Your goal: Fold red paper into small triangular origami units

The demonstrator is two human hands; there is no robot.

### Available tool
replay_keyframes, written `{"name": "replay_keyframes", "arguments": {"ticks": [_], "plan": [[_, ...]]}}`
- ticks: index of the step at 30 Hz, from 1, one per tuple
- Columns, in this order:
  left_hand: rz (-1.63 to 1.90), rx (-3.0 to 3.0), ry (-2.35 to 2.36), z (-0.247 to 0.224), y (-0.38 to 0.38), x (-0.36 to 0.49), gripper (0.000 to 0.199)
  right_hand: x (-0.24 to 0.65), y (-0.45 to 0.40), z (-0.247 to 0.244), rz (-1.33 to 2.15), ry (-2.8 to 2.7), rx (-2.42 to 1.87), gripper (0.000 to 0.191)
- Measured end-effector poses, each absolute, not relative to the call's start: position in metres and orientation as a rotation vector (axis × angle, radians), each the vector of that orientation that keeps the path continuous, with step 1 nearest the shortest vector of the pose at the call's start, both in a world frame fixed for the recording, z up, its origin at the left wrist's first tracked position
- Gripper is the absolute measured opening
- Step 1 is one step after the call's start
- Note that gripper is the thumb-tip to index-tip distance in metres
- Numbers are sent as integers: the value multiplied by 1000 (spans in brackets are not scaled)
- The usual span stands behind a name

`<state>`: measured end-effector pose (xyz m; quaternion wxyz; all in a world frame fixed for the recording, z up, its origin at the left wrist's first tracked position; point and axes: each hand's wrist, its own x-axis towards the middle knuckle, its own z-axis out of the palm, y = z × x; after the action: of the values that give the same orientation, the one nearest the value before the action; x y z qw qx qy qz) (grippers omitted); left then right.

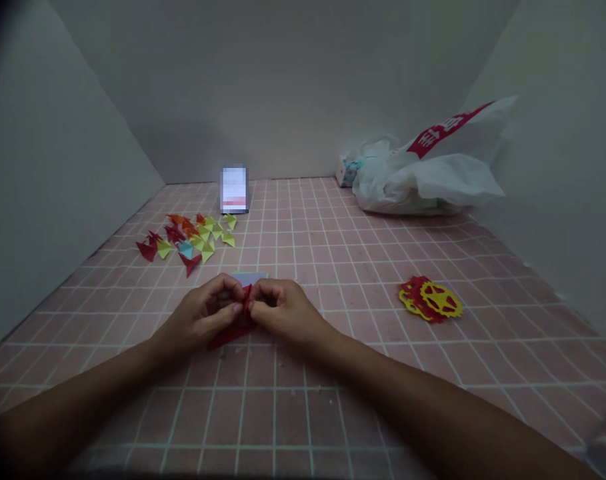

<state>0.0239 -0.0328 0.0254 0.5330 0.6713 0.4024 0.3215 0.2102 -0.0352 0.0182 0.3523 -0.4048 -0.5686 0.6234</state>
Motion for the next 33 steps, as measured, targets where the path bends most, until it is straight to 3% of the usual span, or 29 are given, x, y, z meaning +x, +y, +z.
{"name": "replay_keyframes", "arguments": {"ticks": [13, 33], "plan": [[798, 1131, 873, 28, -31, 26, 24, 211, -36, 21, 1804, -1235, -855, 20], [781, 1514, 961, 26, -34, 25, 15, 211, -34, 17, 1607, -1447, -967, 13]]}}
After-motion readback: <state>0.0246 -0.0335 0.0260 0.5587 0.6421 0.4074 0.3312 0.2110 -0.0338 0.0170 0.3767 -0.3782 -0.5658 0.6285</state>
